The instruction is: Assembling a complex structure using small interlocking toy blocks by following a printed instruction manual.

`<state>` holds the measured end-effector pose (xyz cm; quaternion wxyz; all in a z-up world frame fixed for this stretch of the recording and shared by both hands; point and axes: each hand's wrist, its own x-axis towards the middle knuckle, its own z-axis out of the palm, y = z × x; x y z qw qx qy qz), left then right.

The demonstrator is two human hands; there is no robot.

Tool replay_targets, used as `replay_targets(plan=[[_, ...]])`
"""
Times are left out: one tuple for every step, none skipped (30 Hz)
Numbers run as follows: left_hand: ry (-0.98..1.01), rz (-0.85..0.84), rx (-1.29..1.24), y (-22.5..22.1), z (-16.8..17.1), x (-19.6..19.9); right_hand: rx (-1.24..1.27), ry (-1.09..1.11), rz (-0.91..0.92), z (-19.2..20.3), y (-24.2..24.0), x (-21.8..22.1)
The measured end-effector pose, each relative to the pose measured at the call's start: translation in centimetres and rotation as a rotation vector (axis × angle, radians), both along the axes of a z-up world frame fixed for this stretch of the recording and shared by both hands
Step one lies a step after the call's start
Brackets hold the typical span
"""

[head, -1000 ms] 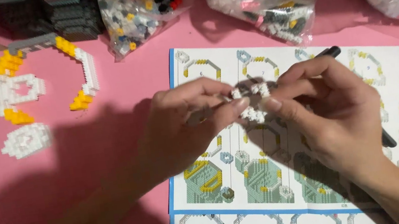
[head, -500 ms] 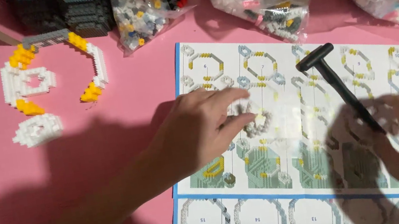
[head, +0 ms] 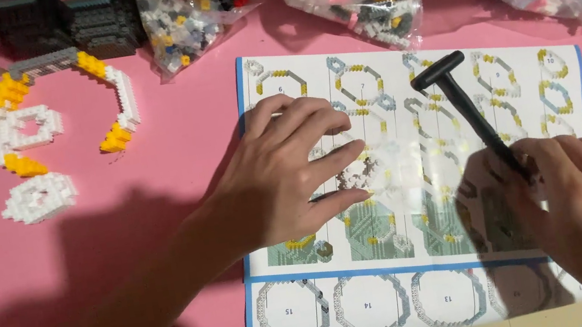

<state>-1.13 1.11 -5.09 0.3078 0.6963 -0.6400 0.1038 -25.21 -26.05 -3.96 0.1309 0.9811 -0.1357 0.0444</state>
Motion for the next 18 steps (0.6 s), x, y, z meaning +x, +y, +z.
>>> replay_targets(plan=[[0.013,-0.001,0.009,0.0,-0.1,0.0,-0.103,0.093,-0.029,-0.1,-0.1,0.0],[0.014,-0.002,0.007,0.0,-0.1,0.0,-0.105,0.095,-0.031,-0.1,-0.1,-0.2],[0.03,-0.008,0.009,0.0,-0.2,0.1,-0.134,0.132,-0.074,-0.2,-0.2,-0.3],[0.046,-0.014,0.011,0.0,-0.3,0.1,-0.163,0.17,-0.117,-0.2,-0.2,-0.4],[0.048,-0.013,0.009,0.1,-0.2,0.2,-0.166,0.171,-0.115,-0.4,-0.5,-0.9],[0.042,-0.014,0.026,0.1,-0.2,0.2,-0.081,0.152,-0.157,-0.6,-0.7,-1.4],[0.038,-0.015,0.045,0.2,-0.1,0.3,0.006,0.133,-0.198,-0.9,-0.9,-1.8],[0.041,-0.013,0.045,0.1,0.0,0.4,0.006,0.136,-0.196,-1.1,-1.1,-3.2],[0.043,-0.007,0.033,0.1,0.2,0.5,0.163,0.024,-0.213,-1.4,-1.4,-4.6],[0.045,-0.002,0.02,0.1,0.3,0.5,0.32,-0.088,-0.23,-1.6,-1.6,-5.9],[0.047,0.003,0.02,0.2,0.4,0.6,0.321,-0.086,-0.226,-1.5,0.5,-6.1],[0.02,0.016,0.041,0.2,0.4,0.6,0.531,-0.239,-0.324,-1.3,2.5,-6.2],[-0.008,0.025,0.063,0.3,0.5,0.6,0.749,-0.391,-0.425,-1.2,4.7,-6.5],[-0.007,0.027,0.065,0.3,0.3,0.4,0.751,-0.39,-0.424,-0.9,5.4,-6.5],[0.026,0.026,0.028,0.2,0.1,0.3,0.594,-0.225,-0.421,-0.6,6.1,-6.6],[0.059,0.025,-0.008,0.0,-0.2,0.2,0.437,-0.061,-0.415,-0.2,6.8,-6.7],[0.059,0.023,-0.008,0.0,0.0,0.1,0.437,-0.061,-0.417,-0.5,7.0,-6.9],[0.046,0.021,-0.011,0.0,0.1,0.0,0.406,-0.102,-0.38,-0.7,7.3,-7.2]])
